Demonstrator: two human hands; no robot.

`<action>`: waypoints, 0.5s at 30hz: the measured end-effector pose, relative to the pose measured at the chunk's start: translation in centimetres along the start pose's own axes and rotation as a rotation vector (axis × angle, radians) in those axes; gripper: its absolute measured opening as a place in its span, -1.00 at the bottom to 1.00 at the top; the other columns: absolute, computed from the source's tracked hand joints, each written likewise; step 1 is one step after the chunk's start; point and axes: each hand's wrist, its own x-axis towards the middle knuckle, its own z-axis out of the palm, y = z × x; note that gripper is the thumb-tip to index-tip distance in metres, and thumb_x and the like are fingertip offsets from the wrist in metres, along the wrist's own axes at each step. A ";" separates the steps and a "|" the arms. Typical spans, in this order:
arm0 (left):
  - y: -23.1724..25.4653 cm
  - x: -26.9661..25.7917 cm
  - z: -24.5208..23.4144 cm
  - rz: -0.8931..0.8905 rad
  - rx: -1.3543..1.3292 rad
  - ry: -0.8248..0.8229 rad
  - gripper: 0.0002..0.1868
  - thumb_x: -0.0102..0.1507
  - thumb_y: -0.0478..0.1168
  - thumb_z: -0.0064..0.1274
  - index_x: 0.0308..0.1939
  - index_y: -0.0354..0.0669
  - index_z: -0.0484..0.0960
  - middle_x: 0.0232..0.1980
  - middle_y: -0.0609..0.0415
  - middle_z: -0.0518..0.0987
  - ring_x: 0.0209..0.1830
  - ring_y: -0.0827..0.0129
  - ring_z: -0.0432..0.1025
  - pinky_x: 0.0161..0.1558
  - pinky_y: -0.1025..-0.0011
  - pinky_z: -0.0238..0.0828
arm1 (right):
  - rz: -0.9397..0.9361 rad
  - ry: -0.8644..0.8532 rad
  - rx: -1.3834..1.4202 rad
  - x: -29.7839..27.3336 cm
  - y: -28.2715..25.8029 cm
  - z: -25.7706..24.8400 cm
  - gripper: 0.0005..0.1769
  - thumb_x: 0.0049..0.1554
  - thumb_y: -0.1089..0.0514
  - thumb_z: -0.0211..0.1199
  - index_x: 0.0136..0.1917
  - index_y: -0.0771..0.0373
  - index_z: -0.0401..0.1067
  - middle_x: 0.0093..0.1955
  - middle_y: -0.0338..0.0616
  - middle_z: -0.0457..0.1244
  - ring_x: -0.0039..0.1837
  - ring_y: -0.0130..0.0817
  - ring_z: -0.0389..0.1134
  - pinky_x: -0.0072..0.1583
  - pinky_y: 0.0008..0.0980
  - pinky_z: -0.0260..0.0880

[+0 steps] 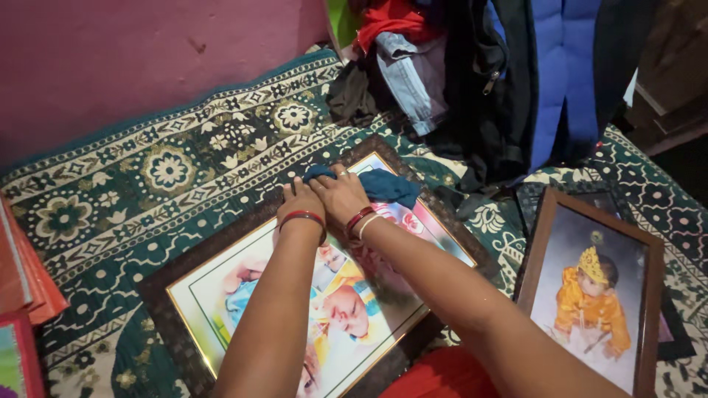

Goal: The person sits on a patterned rug and wipes a framed photo collage with a blue cloth. They clean the front glass, edges, and back of the frame, then flip it over to wipe the reverse side.

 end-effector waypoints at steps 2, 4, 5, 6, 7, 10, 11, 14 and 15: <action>-0.2 -0.9 -0.8 0.015 0.036 -0.048 0.52 -0.10 0.06 0.61 0.63 -0.29 -0.19 0.70 -0.10 -0.26 0.70 -0.06 -0.34 0.55 0.13 -0.06 | 0.013 0.034 -0.042 0.5 0.2 -0.3 -0.65 0.13 0.03 0.19 0.19 0.02 0.53 0.18 -0.29 0.38 0.37 -0.01 0.23 0.21 -0.02 0.31; 0.0 -1.8 -1.3 -0.047 -0.070 -0.054 0.58 -0.18 0.03 0.66 0.63 -0.23 -0.22 0.71 -0.08 -0.33 0.69 -0.04 -0.32 0.47 0.12 0.13 | 0.077 -0.041 -0.110 1.2 2.0 -0.7 -0.60 0.08 0.01 0.21 0.20 0.03 0.51 0.20 -0.25 0.38 0.38 -0.01 0.18 0.21 0.04 0.27; 0.2 -2.1 -1.5 -0.040 -0.060 -0.051 0.58 -0.17 0.04 0.65 0.63 -0.24 -0.22 0.71 -0.08 -0.33 0.69 -0.04 -0.32 0.46 0.11 0.14 | 0.205 -0.109 -0.149 1.6 3.3 -0.8 -0.56 0.03 0.03 0.20 0.21 0.01 0.49 0.22 -0.26 0.36 0.42 -0.04 0.14 0.24 0.04 0.23; 0.3 -2.4 -1.8 -0.038 -0.057 -0.047 0.57 -0.16 0.03 0.65 0.63 -0.24 -0.22 0.71 -0.08 -0.32 0.69 -0.04 -0.32 0.46 0.11 0.15 | 0.331 -0.175 -0.184 2.1 4.6 -0.9 -0.51 -0.03 0.05 0.19 0.21 -0.01 0.48 0.23 -0.27 0.35 0.45 -0.06 0.11 0.27 0.05 0.19; 0.4 -2.6 -2.0 -0.033 -0.054 -0.047 0.56 -0.16 0.02 0.65 0.63 -0.24 -0.21 0.71 -0.08 -0.32 0.69 -0.04 -0.31 0.46 0.12 0.15 | 0.386 -0.159 -0.233 2.5 6.2 -1.1 -0.51 0.00 0.05 0.18 0.23 0.02 0.46 0.24 -0.25 0.34 0.46 -0.02 0.09 0.24 0.10 0.18; 0.2 -3.1 -2.4 -0.040 -0.077 -0.036 0.54 -0.14 0.00 0.64 0.63 -0.24 -0.20 0.71 -0.07 -0.31 0.69 -0.02 -0.30 0.46 0.13 0.16 | 0.510 -0.158 -0.312 2.3 8.5 -0.2 -0.51 0.05 0.04 0.14 0.26 0.09 0.44 0.27 -0.19 0.32 0.47 0.03 0.08 0.22 0.09 0.18; 0.1 -3.2 -2.4 -0.044 -0.086 -0.033 0.53 -0.13 -0.01 0.64 0.62 -0.24 -0.20 0.71 -0.07 -0.31 0.69 -0.02 -0.30 0.46 0.13 0.16 | 0.545 -0.168 -0.329 2.1 8.8 0.4 -0.51 0.07 0.04 0.12 0.27 0.12 0.44 0.29 -0.17 0.31 0.48 0.03 0.08 0.23 0.06 0.19; 0.0 -3.2 -2.3 -0.041 -0.098 -0.024 0.50 -0.11 -0.03 0.63 0.62 -0.24 -0.19 0.71 -0.06 -0.30 0.70 0.00 -0.29 0.46 0.15 0.17 | 0.611 -0.198 -0.378 2.2 9.1 1.9 -0.60 0.24 0.06 0.04 0.29 0.19 0.44 0.29 -0.11 0.31 0.51 0.09 0.08 0.22 0.12 0.22; -0.1 -3.3 -2.0 -0.037 -0.098 -0.020 0.50 -0.11 -0.04 0.62 0.62 -0.24 -0.19 0.71 -0.06 -0.29 0.70 0.00 -0.28 0.46 0.15 0.17 | 0.633 -0.225 -0.408 2.2 9.0 2.2 -0.55 0.22 0.05 0.03 0.30 0.25 0.42 0.29 -0.08 0.31 0.48 0.08 0.08 0.19 0.11 0.23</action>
